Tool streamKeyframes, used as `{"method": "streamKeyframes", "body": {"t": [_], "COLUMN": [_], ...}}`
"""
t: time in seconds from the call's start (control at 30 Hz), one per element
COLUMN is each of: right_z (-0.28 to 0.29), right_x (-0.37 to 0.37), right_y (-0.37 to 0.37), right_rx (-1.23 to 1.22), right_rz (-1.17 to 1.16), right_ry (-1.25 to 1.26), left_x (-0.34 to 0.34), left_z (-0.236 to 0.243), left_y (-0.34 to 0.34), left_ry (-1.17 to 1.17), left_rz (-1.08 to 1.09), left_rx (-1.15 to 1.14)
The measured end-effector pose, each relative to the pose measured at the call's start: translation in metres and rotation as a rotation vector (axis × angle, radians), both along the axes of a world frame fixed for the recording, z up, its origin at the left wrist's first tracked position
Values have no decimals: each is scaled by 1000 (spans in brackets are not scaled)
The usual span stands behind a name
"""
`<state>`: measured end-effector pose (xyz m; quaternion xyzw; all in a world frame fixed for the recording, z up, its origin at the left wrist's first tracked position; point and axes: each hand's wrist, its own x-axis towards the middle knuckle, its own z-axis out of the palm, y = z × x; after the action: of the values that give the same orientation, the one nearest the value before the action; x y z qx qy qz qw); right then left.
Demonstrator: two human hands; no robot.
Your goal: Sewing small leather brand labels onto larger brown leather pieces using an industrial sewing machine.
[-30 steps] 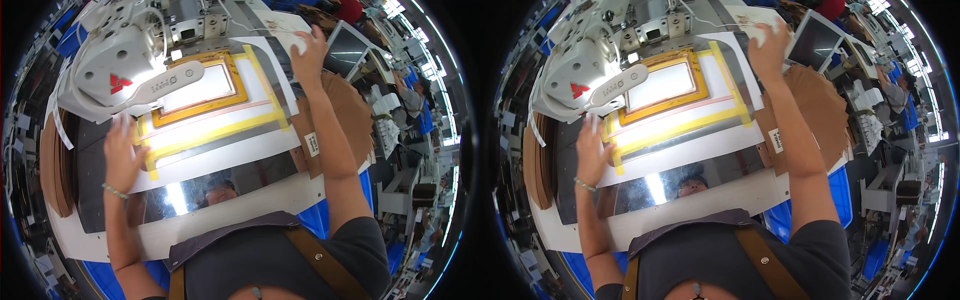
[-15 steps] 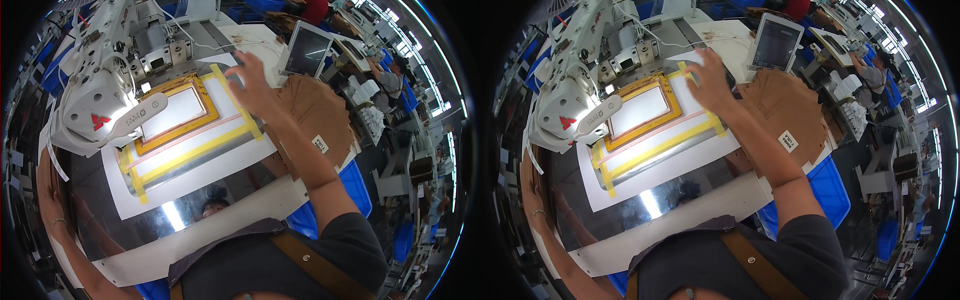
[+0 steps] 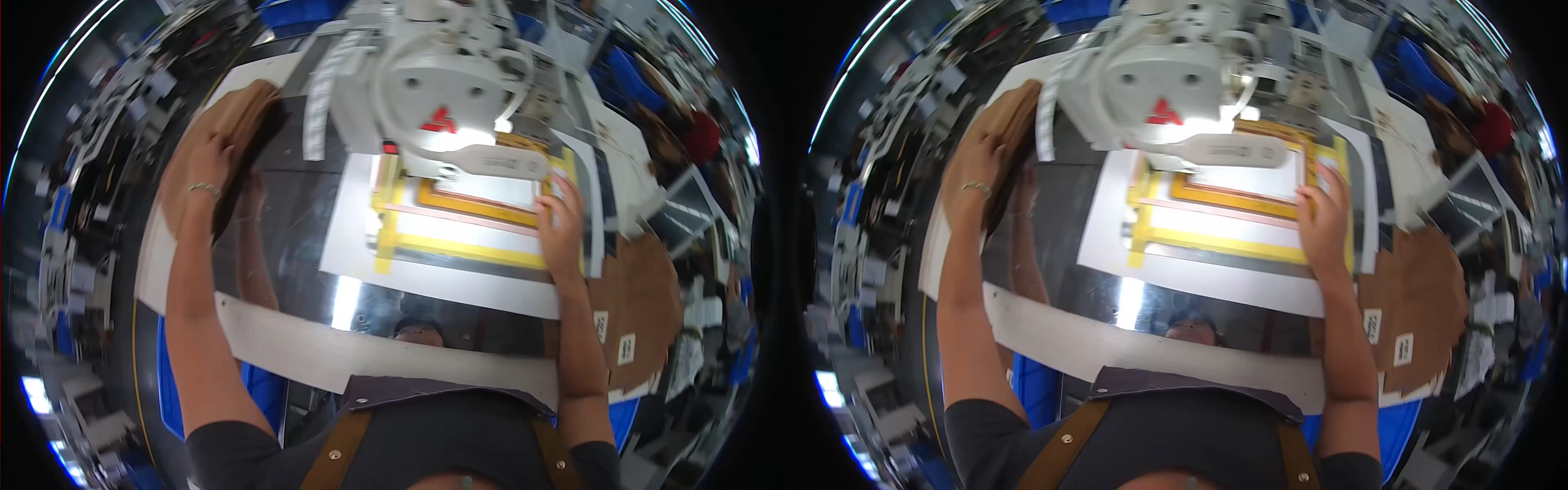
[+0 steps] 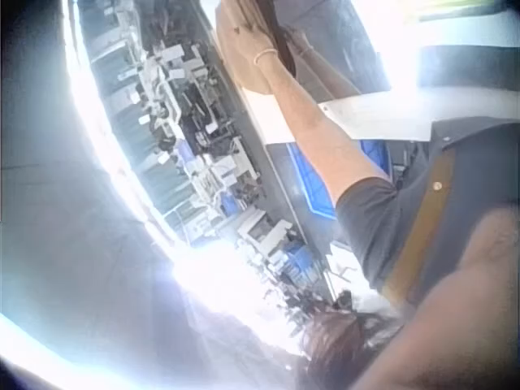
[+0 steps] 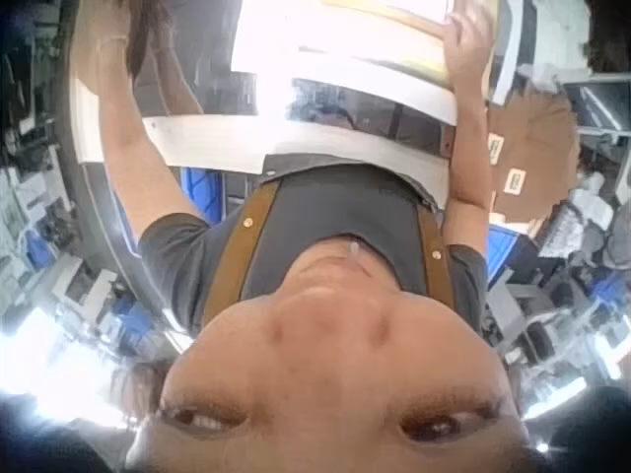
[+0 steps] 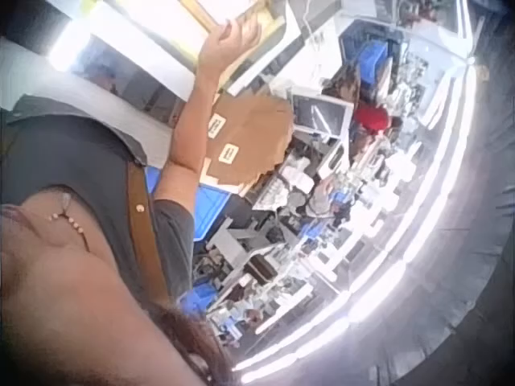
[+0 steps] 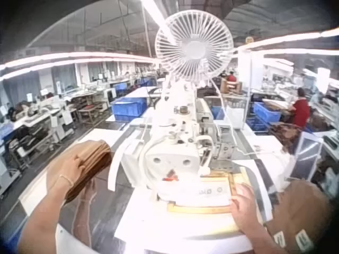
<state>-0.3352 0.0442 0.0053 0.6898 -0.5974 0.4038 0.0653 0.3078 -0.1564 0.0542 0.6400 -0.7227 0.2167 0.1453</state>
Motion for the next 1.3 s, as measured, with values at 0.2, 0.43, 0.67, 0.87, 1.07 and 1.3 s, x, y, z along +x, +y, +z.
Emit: {"method": "streamKeyframes", "body": {"t": [0.2, 0.43, 0.67, 0.87, 1.07, 1.3], "right_z": [5, 2, 24, 45, 29, 8], "right_x": [4, -4, 23, 93, 177, 216], "right_y": [3, 2, 8, 20, -8, -49], "right_rx": [74, 67, 19, 156, -38, -158], "right_rz": [1, -8, 65, 575, 682, 564], "right_ry": [15, -42, 53, 271, 609, 664], "left_x": [15, 71, -15, -121, -143, -73], "left_z": [-16, -9, 33, -5, -28, -33], "left_y": [-19, -78, 49, 147, 189, 229], "left_ry": [-138, 1701, 157, 125, -17, 12], "left_rz": [-30, 258, 38, -425, -605, -454], "left_rx": [-14, -49, -90, 308, 197, 42]}}
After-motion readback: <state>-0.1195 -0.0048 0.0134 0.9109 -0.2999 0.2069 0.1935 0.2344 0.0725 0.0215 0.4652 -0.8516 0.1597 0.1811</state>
